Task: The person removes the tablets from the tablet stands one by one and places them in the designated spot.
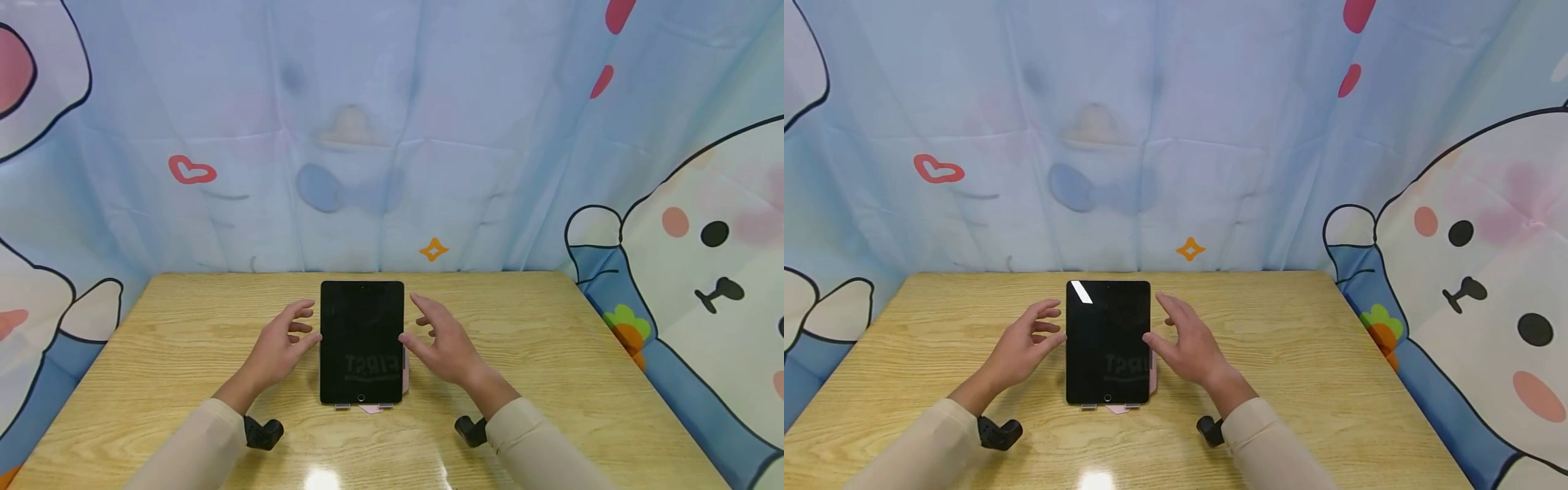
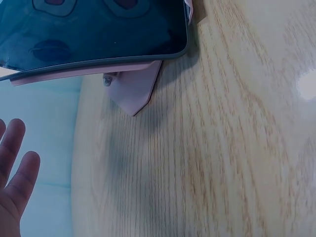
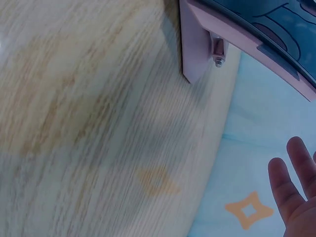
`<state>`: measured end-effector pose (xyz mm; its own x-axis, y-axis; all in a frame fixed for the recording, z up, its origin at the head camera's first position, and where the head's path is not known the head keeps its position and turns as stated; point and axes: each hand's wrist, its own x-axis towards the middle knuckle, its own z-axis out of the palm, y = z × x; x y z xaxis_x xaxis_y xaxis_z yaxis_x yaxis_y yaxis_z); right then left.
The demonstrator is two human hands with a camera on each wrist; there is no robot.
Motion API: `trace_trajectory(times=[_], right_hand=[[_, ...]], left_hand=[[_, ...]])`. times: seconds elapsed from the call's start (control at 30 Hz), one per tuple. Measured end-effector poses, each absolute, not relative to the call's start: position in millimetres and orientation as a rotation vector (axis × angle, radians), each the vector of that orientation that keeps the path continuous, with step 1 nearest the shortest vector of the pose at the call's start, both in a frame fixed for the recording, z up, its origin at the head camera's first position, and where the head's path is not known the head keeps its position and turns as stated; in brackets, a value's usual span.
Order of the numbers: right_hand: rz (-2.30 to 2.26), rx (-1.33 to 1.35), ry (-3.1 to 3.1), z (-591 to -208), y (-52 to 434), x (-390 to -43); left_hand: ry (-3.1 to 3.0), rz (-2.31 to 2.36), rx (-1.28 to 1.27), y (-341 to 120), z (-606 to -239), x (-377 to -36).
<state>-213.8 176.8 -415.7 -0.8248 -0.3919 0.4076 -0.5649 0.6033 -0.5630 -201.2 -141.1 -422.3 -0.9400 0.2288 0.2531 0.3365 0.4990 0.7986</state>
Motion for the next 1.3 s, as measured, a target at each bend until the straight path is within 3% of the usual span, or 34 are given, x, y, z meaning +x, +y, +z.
trace_trajectory(times=[1.3], right_hand=[[0.956,0.845,-2.628,-422,153,-209]], left_hand=[[-2.632,-1.479,-0.507,-123,-426,-196]])
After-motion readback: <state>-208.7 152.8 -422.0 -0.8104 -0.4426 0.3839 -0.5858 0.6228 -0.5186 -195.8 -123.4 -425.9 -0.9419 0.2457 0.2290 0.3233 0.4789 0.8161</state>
